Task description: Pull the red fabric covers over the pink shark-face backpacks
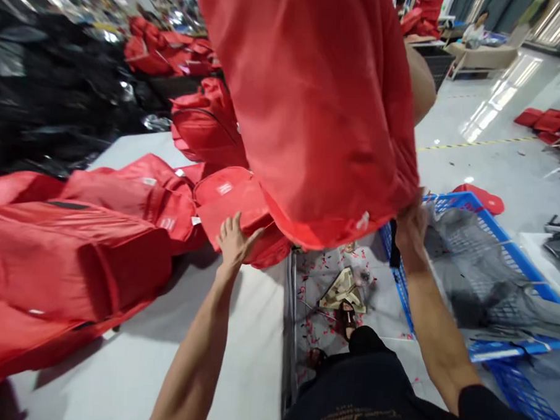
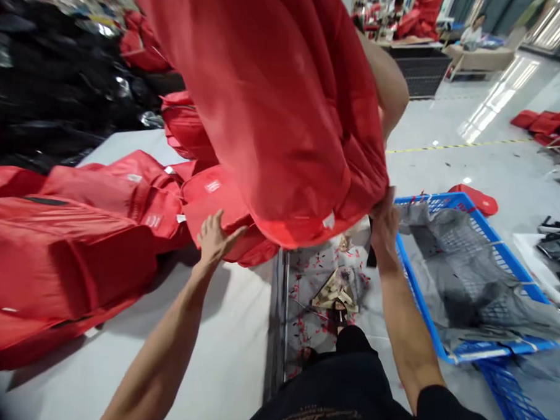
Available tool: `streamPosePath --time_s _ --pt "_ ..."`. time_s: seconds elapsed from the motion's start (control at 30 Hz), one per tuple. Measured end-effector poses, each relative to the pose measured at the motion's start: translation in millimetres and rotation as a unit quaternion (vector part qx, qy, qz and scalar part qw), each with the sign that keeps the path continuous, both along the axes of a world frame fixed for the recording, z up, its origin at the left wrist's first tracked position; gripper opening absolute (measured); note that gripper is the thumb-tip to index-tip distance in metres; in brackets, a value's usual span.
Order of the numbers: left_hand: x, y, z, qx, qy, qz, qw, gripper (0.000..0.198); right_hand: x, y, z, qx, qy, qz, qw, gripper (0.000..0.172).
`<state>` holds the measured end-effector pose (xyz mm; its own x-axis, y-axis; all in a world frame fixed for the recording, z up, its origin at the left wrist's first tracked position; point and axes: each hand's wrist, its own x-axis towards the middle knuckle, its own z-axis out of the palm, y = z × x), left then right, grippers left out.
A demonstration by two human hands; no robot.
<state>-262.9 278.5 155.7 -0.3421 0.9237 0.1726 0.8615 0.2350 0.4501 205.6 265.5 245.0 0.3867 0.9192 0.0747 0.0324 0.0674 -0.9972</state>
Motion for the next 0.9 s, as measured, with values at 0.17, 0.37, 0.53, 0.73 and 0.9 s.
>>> streamPosePath --time_s 0.17,0.37,0.53,0.73,0.9 --pt "-35.3 -25.2 -42.0 -0.134 0.143 -0.012 0.981 0.073 -20.8 -21.8 -62.0 -0.061 -0.065 0.063 0.994 0.089" --pt "-43.8 -26.0 -43.8 -0.140 0.212 -0.043 0.966 0.055 -51.7 -116.5 -115.8 -0.149 -0.064 0.213 0.964 0.076" --pt "-49.3 -28.6 3.6 -0.079 0.245 -0.043 0.965 0.044 -82.0 -128.4 -123.1 -0.181 -0.050 0.331 0.925 0.066" --pt "-30.4 -148.8 45.6 0.088 0.239 -0.053 0.965 0.036 -127.3 -107.1 -184.3 -0.261 0.149 0.324 0.897 0.077" --pt "15.0 -326.5 10.7 0.099 0.207 -0.062 0.971 0.037 -174.9 -62.5 -242.5 -0.395 0.157 0.241 0.873 0.072"
